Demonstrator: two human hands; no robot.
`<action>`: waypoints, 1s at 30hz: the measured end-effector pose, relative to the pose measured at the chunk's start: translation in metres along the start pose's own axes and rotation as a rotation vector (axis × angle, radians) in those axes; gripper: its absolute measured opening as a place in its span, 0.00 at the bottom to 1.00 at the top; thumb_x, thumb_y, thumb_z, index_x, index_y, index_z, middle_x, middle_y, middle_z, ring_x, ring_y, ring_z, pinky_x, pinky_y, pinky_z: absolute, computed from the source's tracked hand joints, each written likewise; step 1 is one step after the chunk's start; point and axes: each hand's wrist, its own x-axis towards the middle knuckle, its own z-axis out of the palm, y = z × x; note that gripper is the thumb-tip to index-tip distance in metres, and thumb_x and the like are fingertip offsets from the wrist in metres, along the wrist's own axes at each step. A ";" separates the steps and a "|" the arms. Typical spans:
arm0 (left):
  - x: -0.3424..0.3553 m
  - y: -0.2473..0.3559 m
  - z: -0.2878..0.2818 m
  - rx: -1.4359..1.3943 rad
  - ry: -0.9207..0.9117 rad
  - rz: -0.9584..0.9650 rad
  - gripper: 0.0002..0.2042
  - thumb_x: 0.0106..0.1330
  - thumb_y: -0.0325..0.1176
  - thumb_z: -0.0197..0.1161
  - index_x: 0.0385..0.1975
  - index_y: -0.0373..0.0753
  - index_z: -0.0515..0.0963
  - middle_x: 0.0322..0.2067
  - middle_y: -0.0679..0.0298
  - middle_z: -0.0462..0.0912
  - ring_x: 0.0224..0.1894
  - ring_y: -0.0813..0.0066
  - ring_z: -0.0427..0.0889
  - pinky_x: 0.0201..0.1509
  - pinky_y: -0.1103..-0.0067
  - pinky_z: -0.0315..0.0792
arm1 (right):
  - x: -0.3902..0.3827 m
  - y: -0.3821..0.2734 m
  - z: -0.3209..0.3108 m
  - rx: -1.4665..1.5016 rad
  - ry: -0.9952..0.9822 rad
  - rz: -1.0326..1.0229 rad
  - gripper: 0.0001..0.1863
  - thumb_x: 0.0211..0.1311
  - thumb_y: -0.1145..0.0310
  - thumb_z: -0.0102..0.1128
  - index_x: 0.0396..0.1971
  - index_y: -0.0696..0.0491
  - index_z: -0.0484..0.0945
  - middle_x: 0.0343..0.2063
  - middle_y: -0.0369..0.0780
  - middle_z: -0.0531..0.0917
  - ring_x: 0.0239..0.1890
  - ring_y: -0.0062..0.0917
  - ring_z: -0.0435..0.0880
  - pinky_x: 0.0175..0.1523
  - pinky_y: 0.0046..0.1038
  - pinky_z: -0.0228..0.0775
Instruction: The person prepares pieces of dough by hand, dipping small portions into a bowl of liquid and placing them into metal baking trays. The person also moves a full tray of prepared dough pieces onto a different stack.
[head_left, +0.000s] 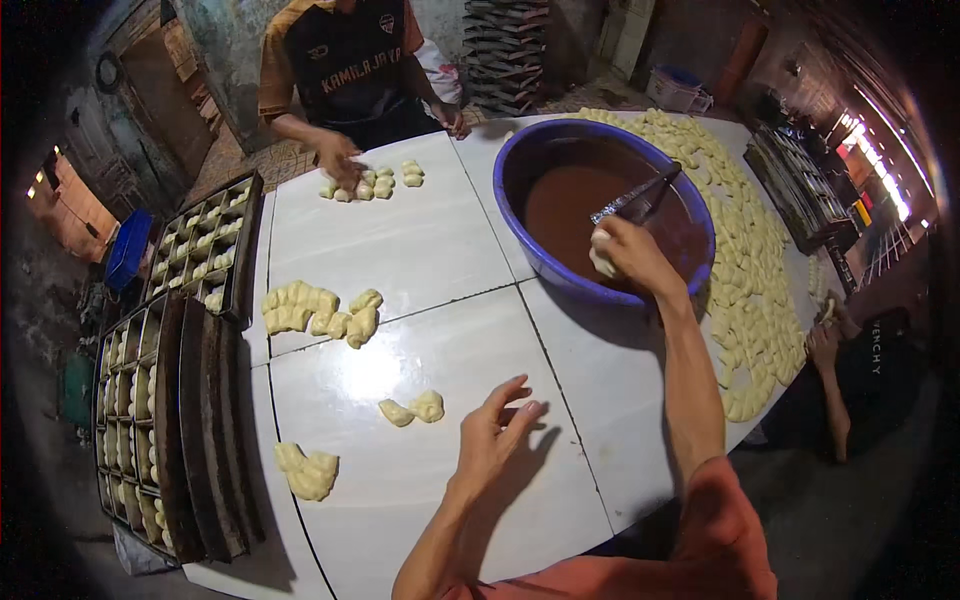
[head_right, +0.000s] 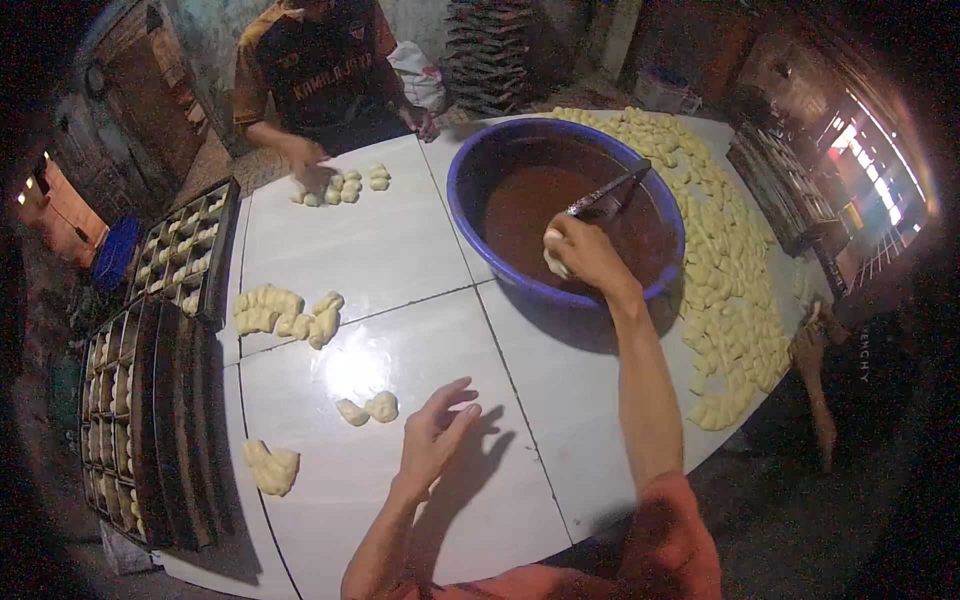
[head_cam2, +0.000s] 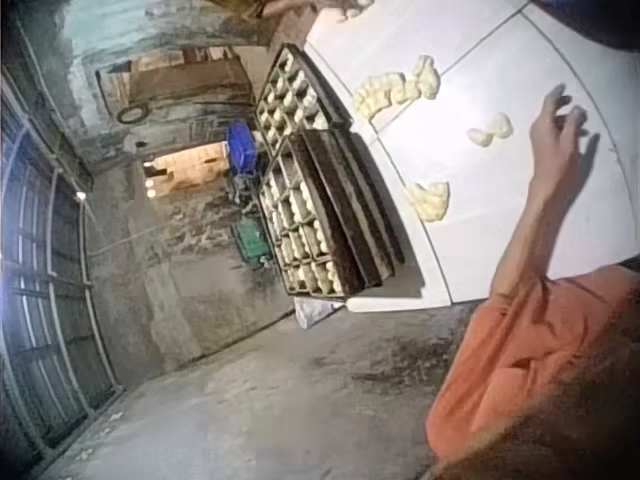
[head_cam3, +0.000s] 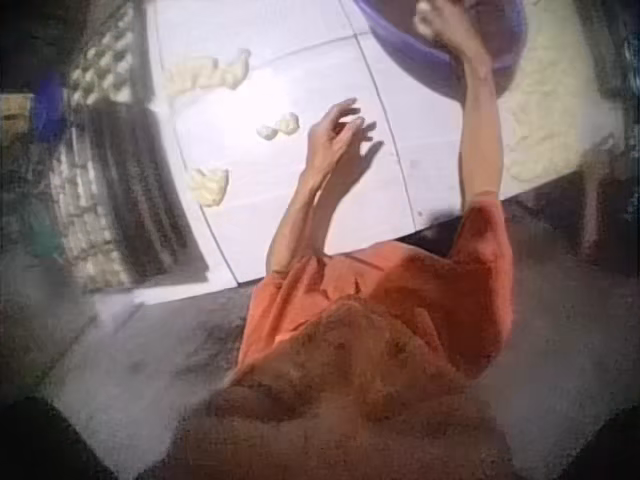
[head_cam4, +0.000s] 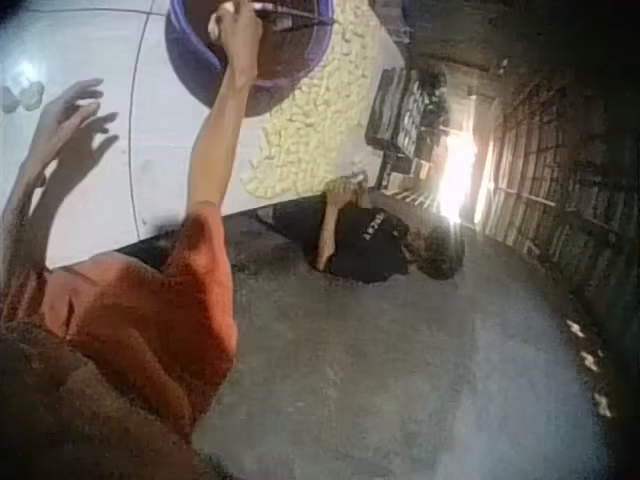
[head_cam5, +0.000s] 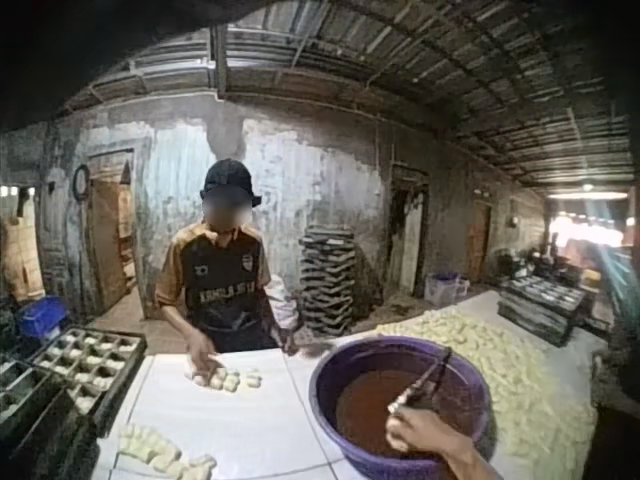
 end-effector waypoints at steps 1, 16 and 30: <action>0.001 -0.004 -0.001 0.029 -0.035 -0.020 0.24 0.70 0.37 0.63 0.63 0.34 0.70 0.53 0.51 0.81 0.48 0.68 0.84 0.50 0.75 0.77 | 0.009 0.010 -0.004 -0.281 -0.140 -0.027 0.12 0.64 0.67 0.58 0.43 0.58 0.78 0.37 0.43 0.84 0.39 0.31 0.84 0.44 0.34 0.74; 0.024 0.010 0.025 -0.250 -0.122 -0.061 0.23 0.73 0.45 0.58 0.60 0.34 0.73 0.54 0.57 0.80 0.55 0.64 0.81 0.59 0.71 0.73 | -0.056 -0.028 0.031 0.762 -0.212 0.049 0.09 0.69 0.64 0.60 0.41 0.52 0.75 0.31 0.35 0.81 0.29 0.18 0.83 0.32 0.20 0.78; -0.028 -0.014 -0.037 -0.643 0.364 -0.126 0.18 0.68 0.36 0.67 0.51 0.31 0.79 0.38 0.63 0.84 0.38 0.77 0.83 0.45 0.80 0.78 | -0.185 -0.030 0.177 0.626 -0.218 -0.108 0.31 0.57 0.78 0.67 0.61 0.58 0.67 0.62 0.44 0.69 0.59 0.30 0.76 0.65 0.31 0.69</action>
